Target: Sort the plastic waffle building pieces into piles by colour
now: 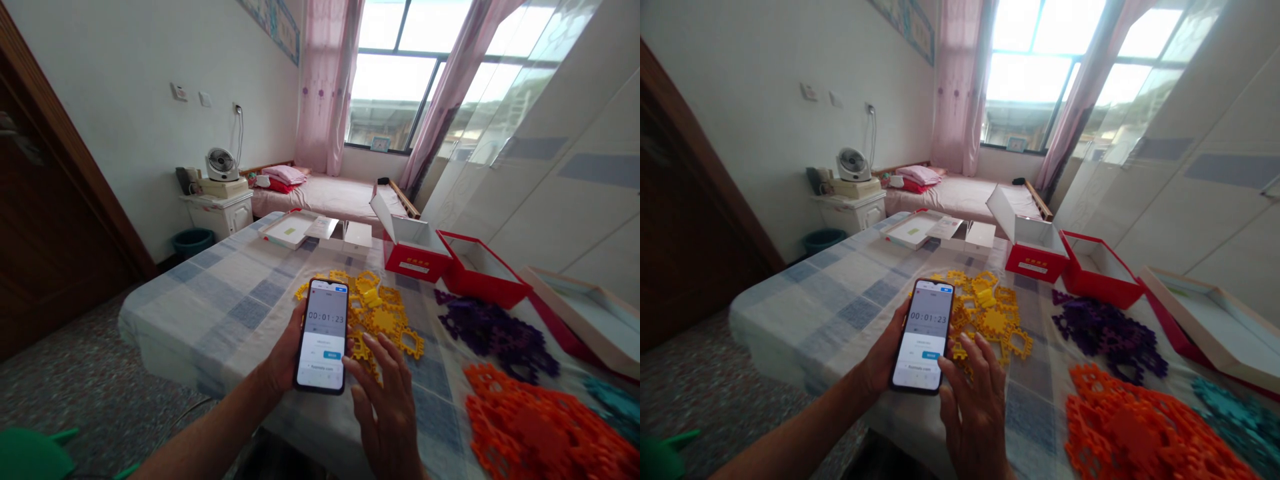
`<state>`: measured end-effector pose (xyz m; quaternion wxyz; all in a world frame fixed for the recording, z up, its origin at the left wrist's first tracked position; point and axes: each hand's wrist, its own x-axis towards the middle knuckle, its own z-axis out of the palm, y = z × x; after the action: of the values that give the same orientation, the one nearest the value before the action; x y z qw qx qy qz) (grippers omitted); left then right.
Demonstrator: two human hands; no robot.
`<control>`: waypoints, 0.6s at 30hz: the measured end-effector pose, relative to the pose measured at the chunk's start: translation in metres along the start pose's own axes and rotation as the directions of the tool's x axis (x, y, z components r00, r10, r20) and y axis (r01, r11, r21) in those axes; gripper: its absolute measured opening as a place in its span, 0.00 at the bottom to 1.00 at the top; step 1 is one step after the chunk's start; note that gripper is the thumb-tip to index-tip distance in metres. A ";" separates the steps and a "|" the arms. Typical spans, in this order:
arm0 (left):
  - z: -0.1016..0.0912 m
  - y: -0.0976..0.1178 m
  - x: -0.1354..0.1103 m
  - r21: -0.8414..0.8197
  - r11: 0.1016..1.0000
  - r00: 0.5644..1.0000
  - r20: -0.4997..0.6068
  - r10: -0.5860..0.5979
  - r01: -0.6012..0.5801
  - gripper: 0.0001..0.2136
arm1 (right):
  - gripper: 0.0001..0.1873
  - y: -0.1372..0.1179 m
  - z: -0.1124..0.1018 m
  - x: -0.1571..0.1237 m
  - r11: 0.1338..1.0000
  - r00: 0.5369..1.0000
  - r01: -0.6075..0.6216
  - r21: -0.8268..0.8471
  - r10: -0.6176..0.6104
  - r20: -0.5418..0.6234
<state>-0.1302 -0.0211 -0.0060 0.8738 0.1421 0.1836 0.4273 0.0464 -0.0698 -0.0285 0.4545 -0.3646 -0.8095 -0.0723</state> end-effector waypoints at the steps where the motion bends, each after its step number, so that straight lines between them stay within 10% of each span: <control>1: 0.000 0.000 0.000 0.001 1.000 1.000 -0.003 0.003 -0.003 0.32 | 0.14 0.000 0.000 0.000 1.000 1.000 0.000 -0.001 0.000 -0.001; 18: -0.005 0.000 0.001 -0.017 1.000 0.999 0.029 0.026 -0.026 0.33 | 0.14 -0.003 0.000 0.000 0.997 0.997 -0.072 0.033 0.071 0.028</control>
<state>-0.1319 -0.0193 -0.0111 0.8719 0.1434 0.1651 0.4381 0.0445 -0.0727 -0.0279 0.4522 -0.3863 -0.8030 -0.0373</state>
